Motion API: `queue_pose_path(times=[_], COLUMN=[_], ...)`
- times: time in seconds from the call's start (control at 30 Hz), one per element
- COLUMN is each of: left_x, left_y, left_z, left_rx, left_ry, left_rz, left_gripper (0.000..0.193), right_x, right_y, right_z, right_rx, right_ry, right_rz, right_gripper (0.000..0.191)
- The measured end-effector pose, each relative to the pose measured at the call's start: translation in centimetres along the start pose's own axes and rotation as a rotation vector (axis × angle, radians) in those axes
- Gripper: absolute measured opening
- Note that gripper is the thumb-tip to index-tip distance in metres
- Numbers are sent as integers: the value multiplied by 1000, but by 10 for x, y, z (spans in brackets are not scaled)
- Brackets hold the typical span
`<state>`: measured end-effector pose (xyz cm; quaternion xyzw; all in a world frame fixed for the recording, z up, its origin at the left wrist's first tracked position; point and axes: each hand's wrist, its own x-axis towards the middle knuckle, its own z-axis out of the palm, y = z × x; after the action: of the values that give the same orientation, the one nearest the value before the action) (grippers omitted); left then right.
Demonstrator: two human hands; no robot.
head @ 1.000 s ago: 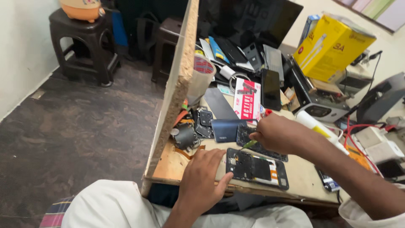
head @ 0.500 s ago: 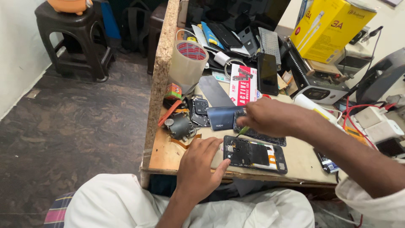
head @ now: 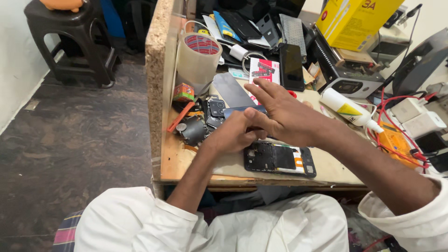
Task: The person repairs a broken smartphone at a cluttered workbench. They pry at the opened phone's internal components with a green pry tool, lift the phone to power on its screen and interact with the display, then continue prying and working on the internal parts with the tool.
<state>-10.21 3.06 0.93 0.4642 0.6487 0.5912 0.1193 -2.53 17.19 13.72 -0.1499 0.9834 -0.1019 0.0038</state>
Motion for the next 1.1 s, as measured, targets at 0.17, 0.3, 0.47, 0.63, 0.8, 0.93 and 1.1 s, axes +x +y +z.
queue_pose_path(times=[0.17,0.3,0.47,0.63,0.8,0.93,1.1], left_x=[-3,-6,-3,4,2,4,11], left_y=[6,4,1,10,12,10,9], left_z=[11,7,-1,2,2,0,17], left_rx=[184,154,70,164,70,113,227], left_ry=[277,176,74,209,102,117,253], left_rz=[-21,-45,130,-97,11,35,-5], left_gripper=[29,29,16,22,21,22,23], right_x=[1,-1,-7,-9,-10,-12,-9], right_y=[0,2,3,1,-1,-3,-6], right_z=[3,2,2,1,1,2,-1], right_rx=[38,52,94,98,94,66,-49], right_ry=[43,47,31,47,47,66,43], right_rz=[-79,-118,-76,-132,-105,-157,59], right_gripper=[80,77,75,73,72,70,70])
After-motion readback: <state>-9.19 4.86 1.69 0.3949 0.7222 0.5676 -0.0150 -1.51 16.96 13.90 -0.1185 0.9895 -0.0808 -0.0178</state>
